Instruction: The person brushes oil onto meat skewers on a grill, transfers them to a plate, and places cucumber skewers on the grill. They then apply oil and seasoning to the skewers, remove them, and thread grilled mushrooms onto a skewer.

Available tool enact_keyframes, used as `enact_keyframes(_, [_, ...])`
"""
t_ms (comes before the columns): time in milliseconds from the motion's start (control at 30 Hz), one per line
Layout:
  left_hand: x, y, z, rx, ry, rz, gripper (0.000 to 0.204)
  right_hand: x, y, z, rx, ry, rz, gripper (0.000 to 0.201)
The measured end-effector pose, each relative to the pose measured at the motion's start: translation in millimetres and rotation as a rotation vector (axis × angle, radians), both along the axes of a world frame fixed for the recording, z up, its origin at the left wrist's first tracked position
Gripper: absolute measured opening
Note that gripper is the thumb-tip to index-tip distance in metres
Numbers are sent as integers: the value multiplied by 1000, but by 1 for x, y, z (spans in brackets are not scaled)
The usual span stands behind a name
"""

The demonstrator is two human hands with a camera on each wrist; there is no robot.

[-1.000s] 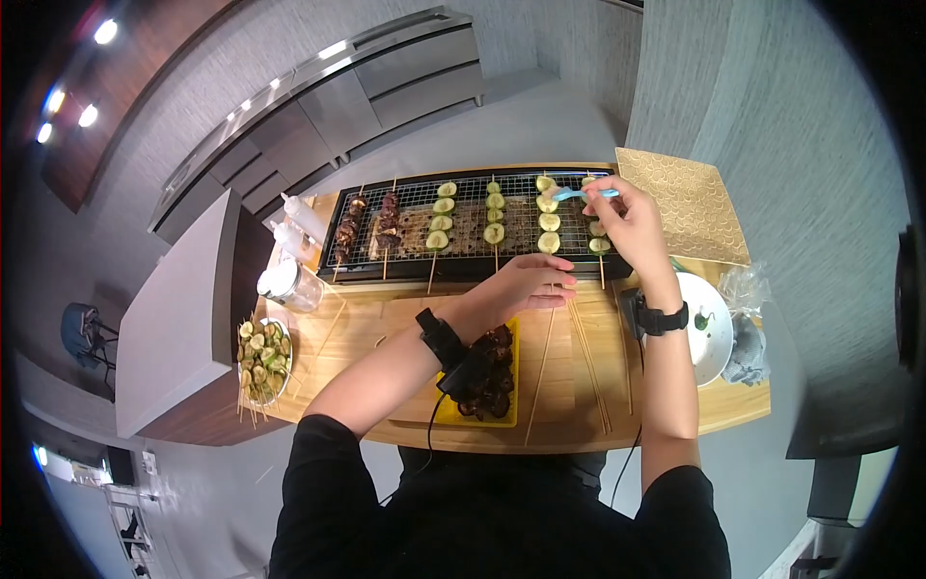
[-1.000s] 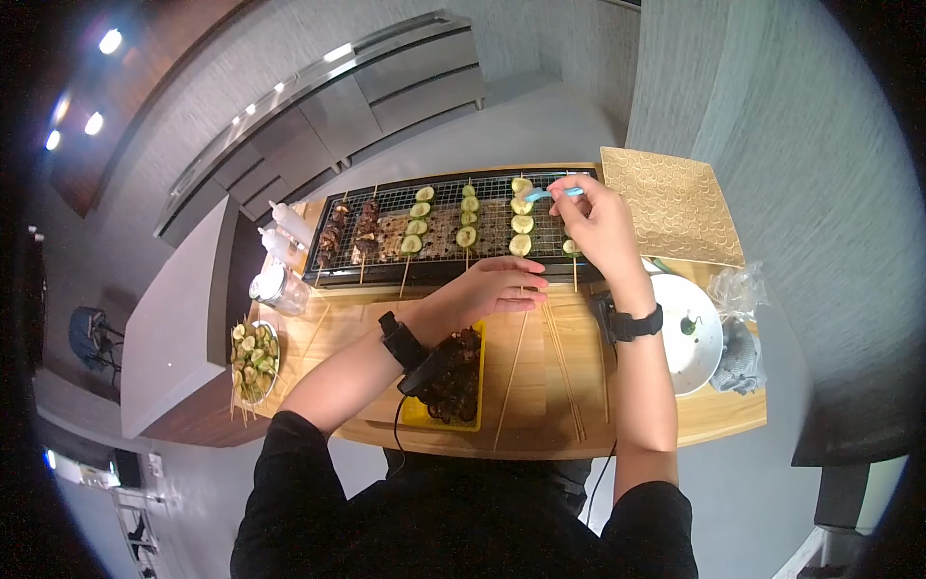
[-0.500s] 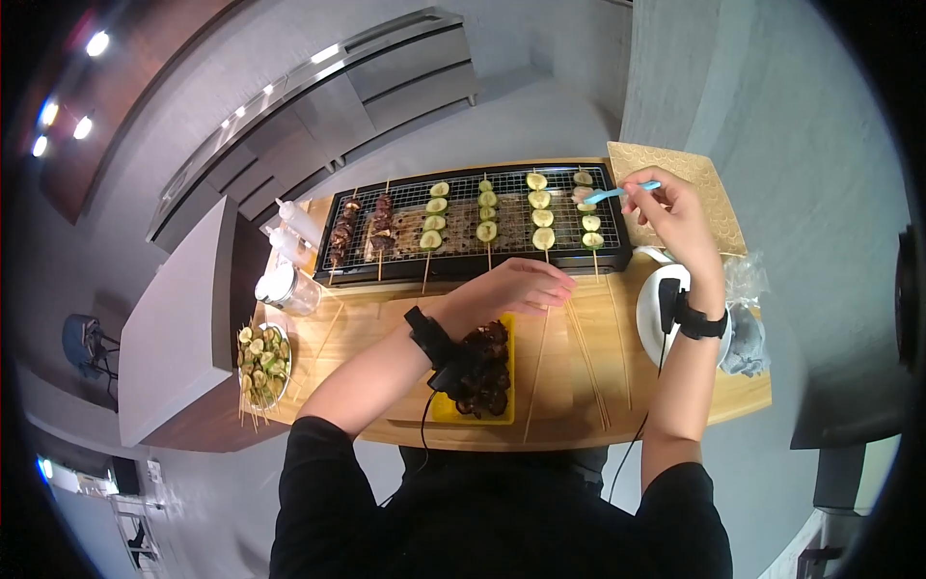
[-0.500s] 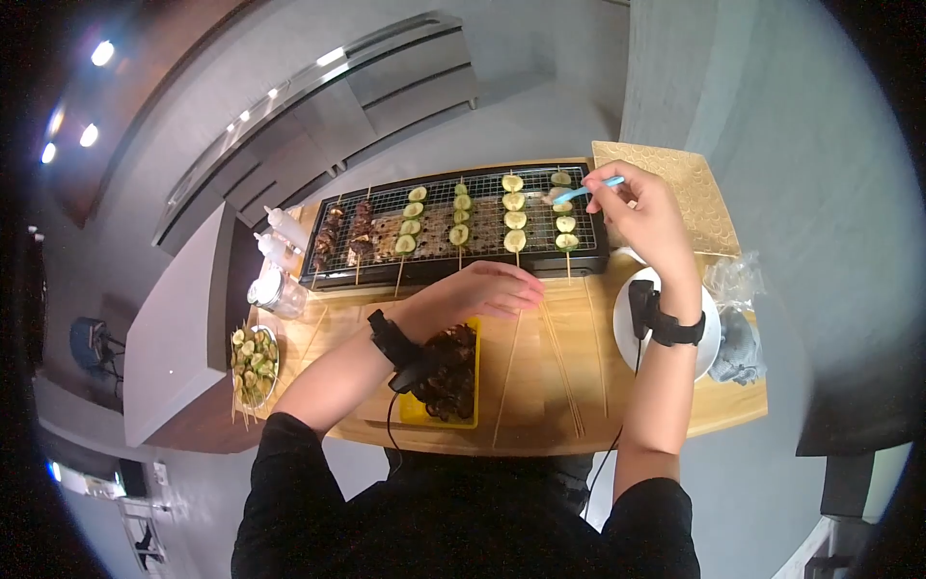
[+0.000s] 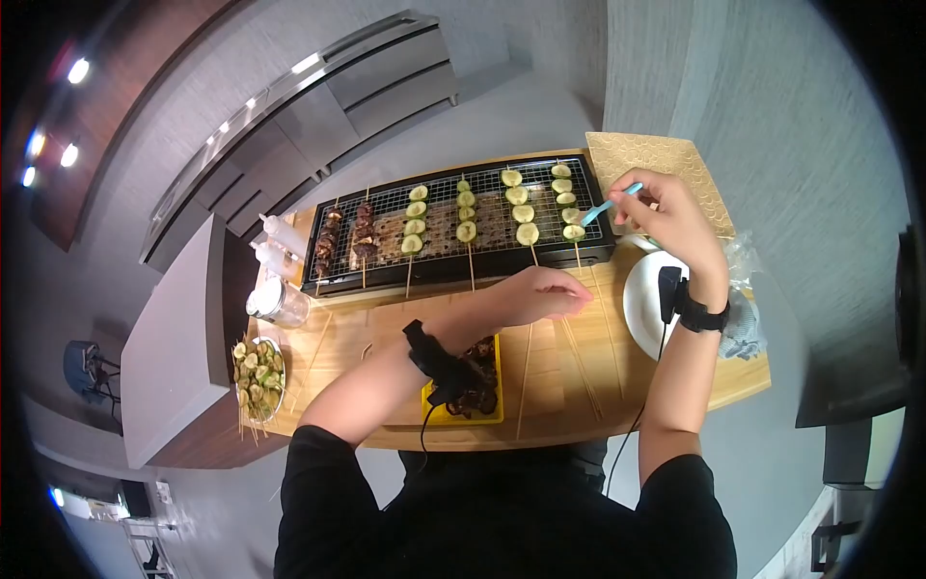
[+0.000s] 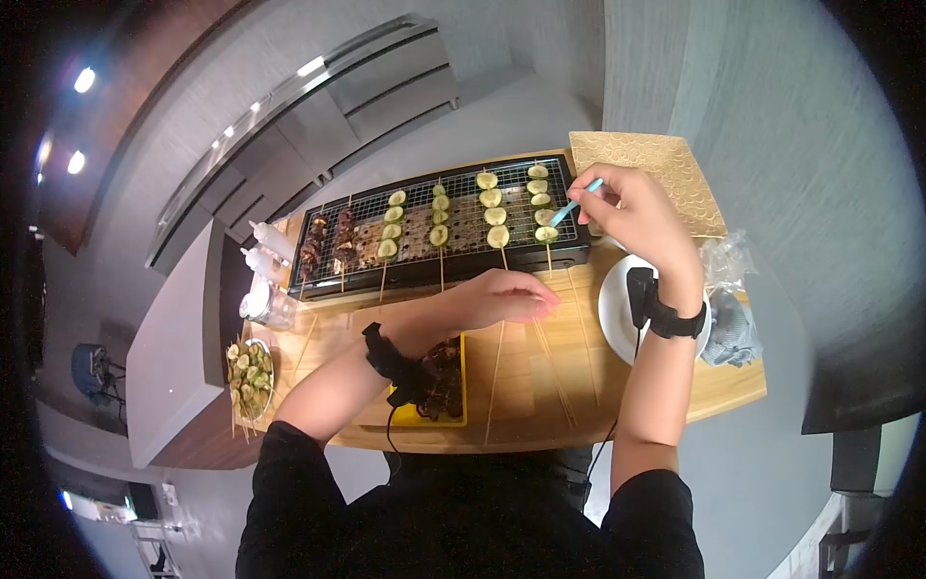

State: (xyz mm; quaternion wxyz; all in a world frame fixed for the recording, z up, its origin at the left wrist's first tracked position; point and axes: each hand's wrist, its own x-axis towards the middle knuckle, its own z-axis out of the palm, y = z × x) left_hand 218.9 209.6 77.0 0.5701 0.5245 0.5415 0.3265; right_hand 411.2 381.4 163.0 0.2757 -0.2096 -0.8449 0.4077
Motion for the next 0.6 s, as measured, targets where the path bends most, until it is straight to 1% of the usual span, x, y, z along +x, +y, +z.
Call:
enact_keyframes(133, [5, 6, -8, -87, -168, 88, 51, -3, 0, -2, -10, -14, 20, 13])
enact_keyframes(233, [10, 11, -15, -72, -372, 135, 58, -5, 2, -3, -59, -57, 51, 12])
enact_keyframes(367, [14, 18, -17, -72, -468, 200, 60, -6, 7, -6, -104, -94, 99, 11])
enact_keyframes(467, [14, 23, -21, -67, -541, 238, 58, -10, 10, -16, -144, 4, 88, 14])
enact_keyframes(567, [11, 30, -25, -92, -595, 258, 57, -8, 11, -13, -150, -59, 95, 13])
enact_keyframes(600, [11, 31, -25, -97, -614, 264, 57, -9, 11, -13, -130, -25, 72, 12])
